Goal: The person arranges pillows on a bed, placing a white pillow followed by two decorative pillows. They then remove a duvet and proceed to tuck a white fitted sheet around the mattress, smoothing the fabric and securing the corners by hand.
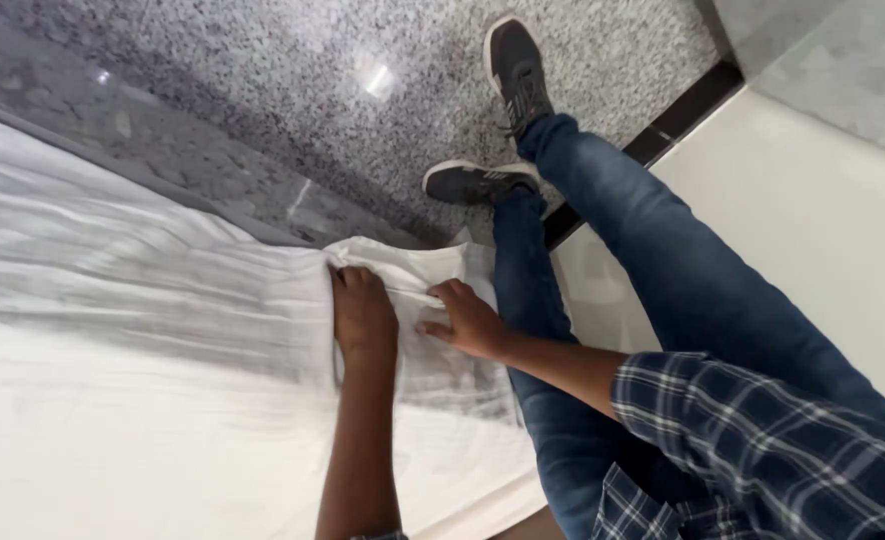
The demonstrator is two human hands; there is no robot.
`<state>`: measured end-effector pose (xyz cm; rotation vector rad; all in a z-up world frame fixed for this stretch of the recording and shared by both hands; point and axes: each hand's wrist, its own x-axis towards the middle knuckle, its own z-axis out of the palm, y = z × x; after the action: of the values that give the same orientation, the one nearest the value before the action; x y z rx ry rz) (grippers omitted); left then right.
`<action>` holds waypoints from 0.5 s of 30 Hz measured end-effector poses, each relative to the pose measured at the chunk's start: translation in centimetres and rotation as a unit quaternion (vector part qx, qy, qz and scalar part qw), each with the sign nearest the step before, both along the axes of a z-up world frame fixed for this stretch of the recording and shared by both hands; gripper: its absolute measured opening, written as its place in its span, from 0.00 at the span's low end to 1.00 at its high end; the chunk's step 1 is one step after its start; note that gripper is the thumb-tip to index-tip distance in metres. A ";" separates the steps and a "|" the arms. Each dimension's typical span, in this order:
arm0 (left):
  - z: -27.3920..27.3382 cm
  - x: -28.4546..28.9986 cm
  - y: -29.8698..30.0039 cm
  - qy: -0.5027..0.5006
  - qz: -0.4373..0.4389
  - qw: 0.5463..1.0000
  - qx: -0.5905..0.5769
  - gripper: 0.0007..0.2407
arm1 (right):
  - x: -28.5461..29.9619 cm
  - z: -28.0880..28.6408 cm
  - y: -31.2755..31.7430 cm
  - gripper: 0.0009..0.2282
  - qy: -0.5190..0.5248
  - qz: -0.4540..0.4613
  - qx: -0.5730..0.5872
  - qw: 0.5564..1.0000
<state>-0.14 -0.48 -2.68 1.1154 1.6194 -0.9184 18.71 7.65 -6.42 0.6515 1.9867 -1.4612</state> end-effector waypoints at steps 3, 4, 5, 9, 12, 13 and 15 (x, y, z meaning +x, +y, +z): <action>0.3 -0.5 1.0 -0.020 -0.004 1.000 0.009 0.28 | 1.3 1.8 -0.4 0.33 0.023 -0.045 -0.055 0.997; 0.4 -0.4 0.8 -0.026 -0.006 1.000 0.005 0.28 | 1.3 2.3 -0.4 0.33 0.016 -0.047 -0.058 0.997; 0.6 -0.4 0.6 -0.021 -0.016 1.000 0.005 0.30 | 1.1 2.7 -0.4 0.33 -0.008 -0.030 -0.092 0.995; -0.4 -1.4 -0.5 -0.024 0.045 0.998 0.039 0.34 | -2.1 2.3 1.7 0.43 -0.096 -0.008 -0.206 0.974; -0.6 -1.4 0.1 -0.044 -0.006 0.999 0.026 0.24 | -1.3 -0.2 1.6 0.42 -0.102 0.048 -0.203 0.973; -1.3 -1.0 -0.5 -0.047 -0.006 0.999 0.027 0.24 | -1.1 -0.8 1.6 0.42 -0.104 0.047 -0.203 0.972; -3.1 -0.6 -1.4 -0.042 0.042 0.996 0.062 0.15 | -1.0 -2.1 1.6 0.40 -0.143 0.045 -0.267 0.952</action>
<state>-0.69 -1.88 -5.77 1.1451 1.6590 -0.7146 17.71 9.24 -8.50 0.4894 1.3032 -1.6458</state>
